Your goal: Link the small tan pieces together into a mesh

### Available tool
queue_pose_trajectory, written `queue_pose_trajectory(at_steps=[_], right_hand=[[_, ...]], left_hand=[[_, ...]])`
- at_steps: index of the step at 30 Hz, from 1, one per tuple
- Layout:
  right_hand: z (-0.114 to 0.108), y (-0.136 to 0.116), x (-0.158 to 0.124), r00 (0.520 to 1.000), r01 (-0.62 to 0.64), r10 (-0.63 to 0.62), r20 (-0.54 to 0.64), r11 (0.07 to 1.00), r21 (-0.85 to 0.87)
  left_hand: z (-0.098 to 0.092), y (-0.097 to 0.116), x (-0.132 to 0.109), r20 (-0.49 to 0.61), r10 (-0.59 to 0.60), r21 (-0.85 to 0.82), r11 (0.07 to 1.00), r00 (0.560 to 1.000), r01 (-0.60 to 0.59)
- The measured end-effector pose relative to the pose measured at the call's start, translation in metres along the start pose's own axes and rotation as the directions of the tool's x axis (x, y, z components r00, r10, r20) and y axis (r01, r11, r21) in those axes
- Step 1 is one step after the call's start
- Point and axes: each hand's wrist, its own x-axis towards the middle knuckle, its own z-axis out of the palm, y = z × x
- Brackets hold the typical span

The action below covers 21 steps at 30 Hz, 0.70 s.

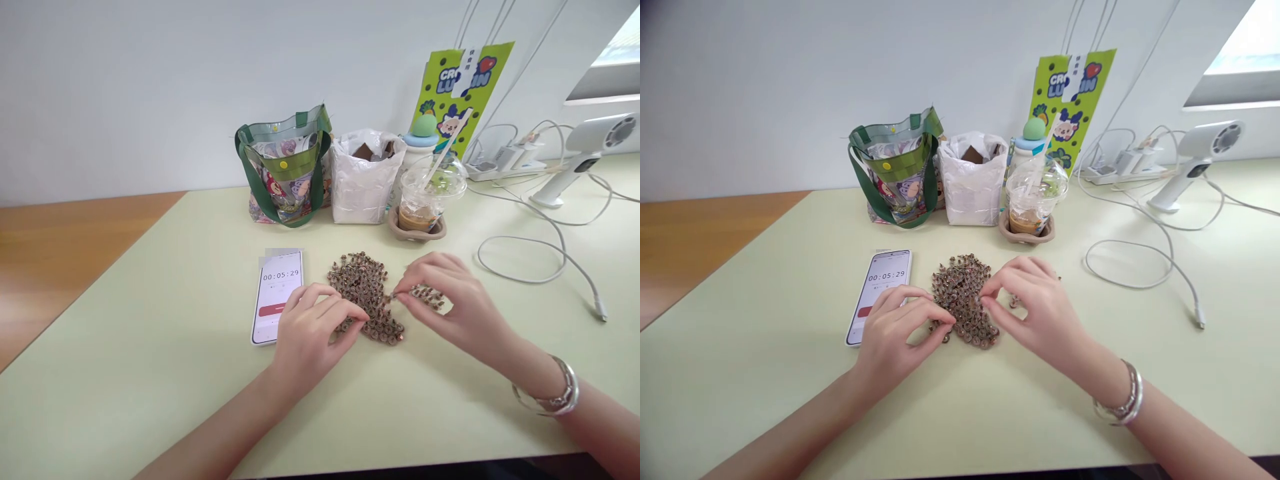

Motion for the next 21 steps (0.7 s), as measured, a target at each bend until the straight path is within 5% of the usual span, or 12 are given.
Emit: queue_pose_trajectory(at_steps=[8, 21], right_hand=[[-0.033, 0.054, -0.004, 0.972, -0.2, 0.236, 0.013, 0.85, -0.488], [-0.026, 0.066, -0.009, 0.946, -0.197, 0.303, 0.119, 0.823, -0.533]], left_hand=[[0.0, 0.0, -0.002, 0.041, 0.006, 0.001, 1.0, 0.999, -0.006], [0.001, -0.002, -0.002, 0.08, 0.043, -0.009, 0.999, 0.996, -0.042]])
